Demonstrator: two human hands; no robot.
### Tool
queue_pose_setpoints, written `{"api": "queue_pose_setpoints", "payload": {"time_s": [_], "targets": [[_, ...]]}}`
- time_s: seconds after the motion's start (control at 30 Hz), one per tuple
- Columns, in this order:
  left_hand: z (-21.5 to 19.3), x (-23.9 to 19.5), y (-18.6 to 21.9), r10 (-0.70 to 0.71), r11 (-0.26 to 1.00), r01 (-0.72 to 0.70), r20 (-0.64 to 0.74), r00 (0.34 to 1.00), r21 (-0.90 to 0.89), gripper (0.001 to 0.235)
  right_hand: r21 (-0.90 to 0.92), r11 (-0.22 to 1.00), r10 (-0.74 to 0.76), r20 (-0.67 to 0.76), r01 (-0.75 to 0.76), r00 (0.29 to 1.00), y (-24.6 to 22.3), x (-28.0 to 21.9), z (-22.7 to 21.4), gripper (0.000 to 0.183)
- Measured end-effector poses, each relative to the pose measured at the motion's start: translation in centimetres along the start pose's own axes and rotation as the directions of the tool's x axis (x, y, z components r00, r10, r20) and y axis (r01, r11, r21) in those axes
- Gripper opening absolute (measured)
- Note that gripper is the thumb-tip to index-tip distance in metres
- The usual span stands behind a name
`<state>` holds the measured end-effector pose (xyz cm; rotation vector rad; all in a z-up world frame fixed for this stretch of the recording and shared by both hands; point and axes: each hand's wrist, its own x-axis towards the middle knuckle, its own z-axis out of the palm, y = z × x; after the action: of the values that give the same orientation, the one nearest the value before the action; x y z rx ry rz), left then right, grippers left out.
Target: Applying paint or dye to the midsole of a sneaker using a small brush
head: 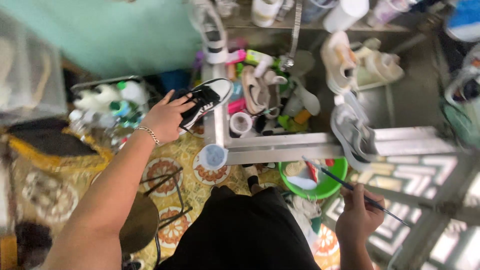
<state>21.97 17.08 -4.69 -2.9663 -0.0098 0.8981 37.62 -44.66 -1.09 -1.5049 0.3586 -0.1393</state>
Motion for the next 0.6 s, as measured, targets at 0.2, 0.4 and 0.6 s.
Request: {"api": "queue_pose_setpoints", "payload": {"time_s": [0.2, 0.4, 0.6], "targets": [[3.4, 6.1, -1.2, 0.084, 0.996, -0.079, -0.113, 0.990, 0.048, 0.048, -0.050, 0.998, 0.022, -0.143, -0.029, 0.990, -0.3, -5.0, -5.5, 0.029], [5.3, 7.0, -0.9, 0.112, 0.975, -0.099, -0.052, 0.992, 0.198, 0.052, -0.097, 0.995, -0.018, -0.263, -0.008, 0.965, -0.8, -5.2, -8.3, 0.026], [11.3, 5.6, -2.2, 0.019, 0.998, 0.012, -0.465, 0.885, 0.064, 0.040, -0.247, 0.900, -0.406, -0.181, 0.358, 0.896, -3.6, 5.3, -10.7, 0.025]]}}
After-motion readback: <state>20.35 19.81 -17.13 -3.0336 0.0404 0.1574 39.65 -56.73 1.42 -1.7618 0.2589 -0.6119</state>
